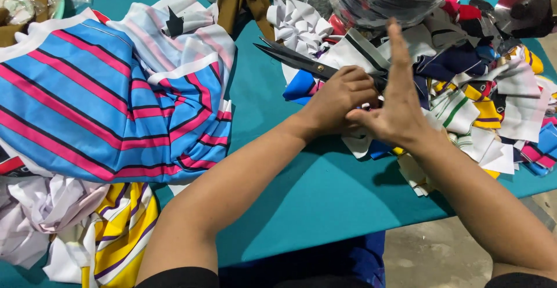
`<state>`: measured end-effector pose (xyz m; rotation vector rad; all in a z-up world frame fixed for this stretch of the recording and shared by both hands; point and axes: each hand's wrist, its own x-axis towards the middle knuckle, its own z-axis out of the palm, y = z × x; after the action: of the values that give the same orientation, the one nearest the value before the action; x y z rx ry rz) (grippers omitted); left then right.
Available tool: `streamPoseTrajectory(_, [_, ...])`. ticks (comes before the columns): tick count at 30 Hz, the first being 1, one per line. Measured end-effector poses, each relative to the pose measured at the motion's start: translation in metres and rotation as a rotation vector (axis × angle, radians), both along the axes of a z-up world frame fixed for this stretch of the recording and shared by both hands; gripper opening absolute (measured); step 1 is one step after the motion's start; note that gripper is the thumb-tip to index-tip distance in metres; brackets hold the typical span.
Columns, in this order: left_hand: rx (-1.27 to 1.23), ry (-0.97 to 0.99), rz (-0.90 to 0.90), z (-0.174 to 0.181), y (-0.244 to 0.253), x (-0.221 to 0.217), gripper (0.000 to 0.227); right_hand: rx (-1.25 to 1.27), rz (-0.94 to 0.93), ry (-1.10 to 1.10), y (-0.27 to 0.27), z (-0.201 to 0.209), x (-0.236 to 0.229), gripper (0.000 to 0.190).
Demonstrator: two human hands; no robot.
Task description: Rolling small strips of fabric into tight bundles and trimming them with scissors on a work table.
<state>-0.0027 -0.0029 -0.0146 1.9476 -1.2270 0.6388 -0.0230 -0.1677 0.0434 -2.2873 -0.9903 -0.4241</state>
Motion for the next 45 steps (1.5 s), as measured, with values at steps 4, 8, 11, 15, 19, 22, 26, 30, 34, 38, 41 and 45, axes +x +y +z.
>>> streamPoseTrajectory(4, [0.086,0.138,0.074,-0.008,0.006,0.006,0.015,0.004,0.061,0.019,0.015,0.005,-0.010,0.112])
streamPoseTrajectory(8, [-0.062,0.185,0.146,-0.028,0.001,0.016,0.015,-0.422,0.105,0.229,0.015,0.042,-0.024,0.108])
streamPoseTrajectory(11, [-0.080,0.186,0.157,-0.018,0.001,0.011,0.010,-0.649,-0.055,0.364,-0.022,0.072,-0.049,0.102])
streamPoseTrajectory(15, [-0.131,0.165,0.154,-0.010,-0.002,0.009,0.031,0.294,-0.024,-0.287,-0.035,0.068,-0.089,0.047])
streamPoseTrajectory(19, [-0.158,0.127,0.136,-0.009,-0.002,0.008,0.031,-0.076,0.362,-0.278,-0.058,0.035,-0.079,0.041])
streamPoseTrajectory(22, [-0.148,0.173,0.135,-0.010,0.000,0.008,0.034,-1.216,-0.291,0.468,-0.058,0.039,-0.068,0.077])
streamPoseTrajectory(26, [-0.115,0.156,0.147,-0.013,0.000,0.014,0.037,-0.956,-0.488,-0.174,-0.069,0.018,-0.043,0.064])
streamPoseTrajectory(30, [-0.149,0.186,0.137,-0.006,0.001,0.008,0.037,-0.589,-0.047,-0.212,-0.086,-0.014,-0.018,0.057])
streamPoseTrajectory(34, [-0.152,0.188,0.131,-0.008,0.000,0.009,0.036,-1.019,-0.410,0.552,-0.080,0.033,-0.031,0.079])
streamPoseTrajectory(38, [-0.125,0.185,0.121,-0.004,0.004,0.010,0.036,-0.559,-0.397,0.000,-0.089,0.046,-0.049,0.057])
streamPoseTrajectory(41, [-0.098,0.183,0.121,-0.013,-0.001,0.012,0.035,-0.332,-0.207,-0.094,-0.074,0.053,-0.051,0.048])
streamPoseTrajectory(45, [-0.142,0.177,0.149,-0.013,0.000,0.011,0.031,-1.235,-0.662,0.635,-0.059,0.055,-0.036,0.052])
